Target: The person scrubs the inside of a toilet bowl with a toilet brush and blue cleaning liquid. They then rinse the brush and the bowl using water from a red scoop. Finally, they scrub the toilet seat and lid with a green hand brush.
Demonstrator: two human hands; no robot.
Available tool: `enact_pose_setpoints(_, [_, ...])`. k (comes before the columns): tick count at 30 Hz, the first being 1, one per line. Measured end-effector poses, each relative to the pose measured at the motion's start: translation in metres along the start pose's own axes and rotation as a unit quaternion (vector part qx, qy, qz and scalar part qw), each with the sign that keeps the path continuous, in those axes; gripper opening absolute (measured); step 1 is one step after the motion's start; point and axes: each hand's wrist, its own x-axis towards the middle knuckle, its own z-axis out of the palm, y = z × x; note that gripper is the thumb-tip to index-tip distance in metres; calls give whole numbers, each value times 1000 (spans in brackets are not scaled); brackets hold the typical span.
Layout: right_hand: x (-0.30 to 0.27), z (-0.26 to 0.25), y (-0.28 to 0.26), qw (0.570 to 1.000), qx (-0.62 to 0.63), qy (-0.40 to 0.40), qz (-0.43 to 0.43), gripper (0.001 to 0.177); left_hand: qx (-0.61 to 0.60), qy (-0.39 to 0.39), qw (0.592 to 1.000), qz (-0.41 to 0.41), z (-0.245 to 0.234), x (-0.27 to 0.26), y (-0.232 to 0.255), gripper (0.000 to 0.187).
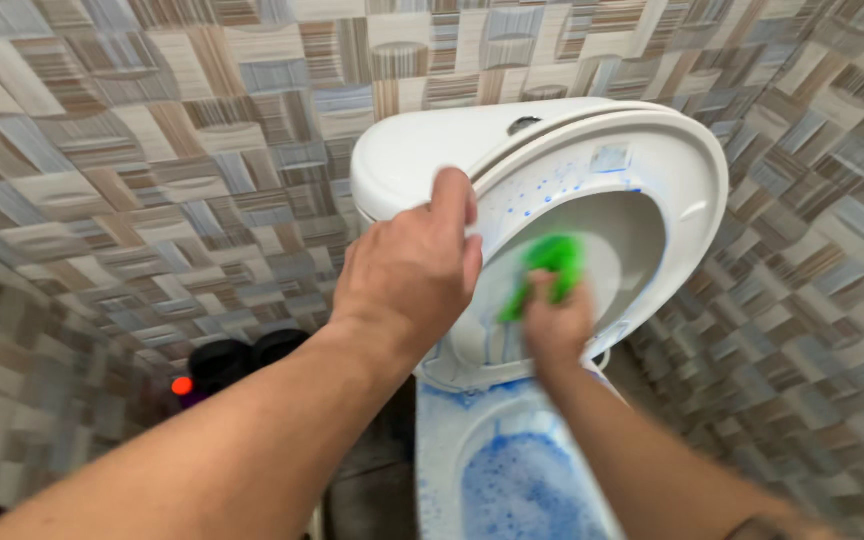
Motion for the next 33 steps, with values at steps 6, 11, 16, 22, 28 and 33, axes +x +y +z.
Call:
enact_pose_setpoints(6, [-27,7,4,972,154,-84,155,8,13,103,993,53,-12,0,-16,38])
enact_pose_setpoints(11, [10,-48,-38,987,130,-85,48,20,-9,136,986,94,-2,-14,-13,31])
enact_pose_setpoints(16, [-37,-136,-88,890,-225,-297,264,36,-2,77,995,70,-6,-22,10,20])
enact_pose_setpoints(22, [37,-267,-78,662,-582,-406,241,53,-5,-186,974,132,-15,-53,44,26])
enact_pose_setpoints(28, [83,-306,-108,775,-586,-224,79,49,-9,-399,861,315,30,-124,63,64])
enact_pose_setpoints(33, [12,-234,-80,796,-486,-355,62,54,-19,-398,833,383,128,-229,58,67])
